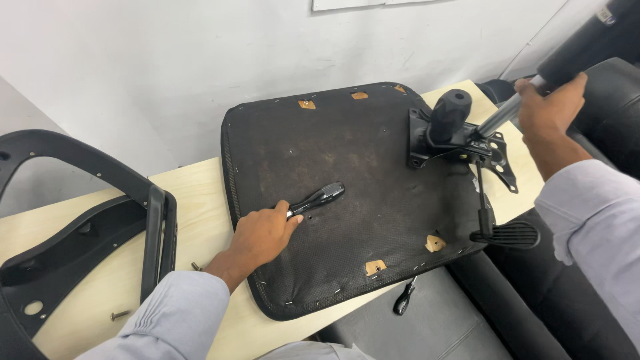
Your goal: The person uses a screwdriver to remove screws from the underside of an office chair, detaching the central gas-lift column and then unscrews a corner bracket. The removed parts and screws are placed on the table.
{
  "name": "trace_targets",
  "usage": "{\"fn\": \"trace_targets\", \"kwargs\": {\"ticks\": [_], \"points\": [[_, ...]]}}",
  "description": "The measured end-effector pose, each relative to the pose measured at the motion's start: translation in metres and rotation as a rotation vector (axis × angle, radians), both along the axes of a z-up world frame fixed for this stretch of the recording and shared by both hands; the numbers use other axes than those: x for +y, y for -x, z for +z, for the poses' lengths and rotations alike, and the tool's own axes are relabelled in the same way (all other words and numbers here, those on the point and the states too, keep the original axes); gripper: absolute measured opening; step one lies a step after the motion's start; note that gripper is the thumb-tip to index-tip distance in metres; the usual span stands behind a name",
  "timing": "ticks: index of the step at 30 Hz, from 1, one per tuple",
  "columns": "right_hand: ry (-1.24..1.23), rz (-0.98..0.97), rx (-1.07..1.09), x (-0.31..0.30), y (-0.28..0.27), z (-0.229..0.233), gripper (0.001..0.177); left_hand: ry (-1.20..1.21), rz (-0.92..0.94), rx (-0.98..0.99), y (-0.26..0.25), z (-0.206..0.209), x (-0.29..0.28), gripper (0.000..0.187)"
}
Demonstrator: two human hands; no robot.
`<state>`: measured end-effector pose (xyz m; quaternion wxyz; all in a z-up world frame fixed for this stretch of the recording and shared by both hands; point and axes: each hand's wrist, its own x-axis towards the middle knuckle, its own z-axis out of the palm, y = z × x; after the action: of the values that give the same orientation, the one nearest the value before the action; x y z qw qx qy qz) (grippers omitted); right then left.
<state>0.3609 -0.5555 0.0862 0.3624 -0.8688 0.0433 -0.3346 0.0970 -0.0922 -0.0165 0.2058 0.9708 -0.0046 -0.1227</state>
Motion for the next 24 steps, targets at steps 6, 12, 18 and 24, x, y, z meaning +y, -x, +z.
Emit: {"fn": "trace_targets", "kwargs": {"ticks": [6, 12, 18, 24], "points": [[-0.086, -0.090, -0.036, -0.050, -0.023, -0.018, 0.053, 0.022, -0.011, -0.057, -0.004, 0.001, 0.003, 0.046], [0.006, -0.259, -0.063, -0.108, -0.047, -0.034, 0.066, 0.026, 0.009, -0.002, -0.008, 0.001, 0.002, 0.045], [0.080, -0.252, -0.324, -0.110, -0.047, -0.041, 0.069, 0.028, 0.018, -0.007, -0.009, 0.002, 0.001, 0.044], [-0.276, -0.344, 0.387, -0.098, -0.023, -0.010, 0.037, 0.000, -0.016, -0.019, -0.003, 0.002, -0.002, 0.041]]}}
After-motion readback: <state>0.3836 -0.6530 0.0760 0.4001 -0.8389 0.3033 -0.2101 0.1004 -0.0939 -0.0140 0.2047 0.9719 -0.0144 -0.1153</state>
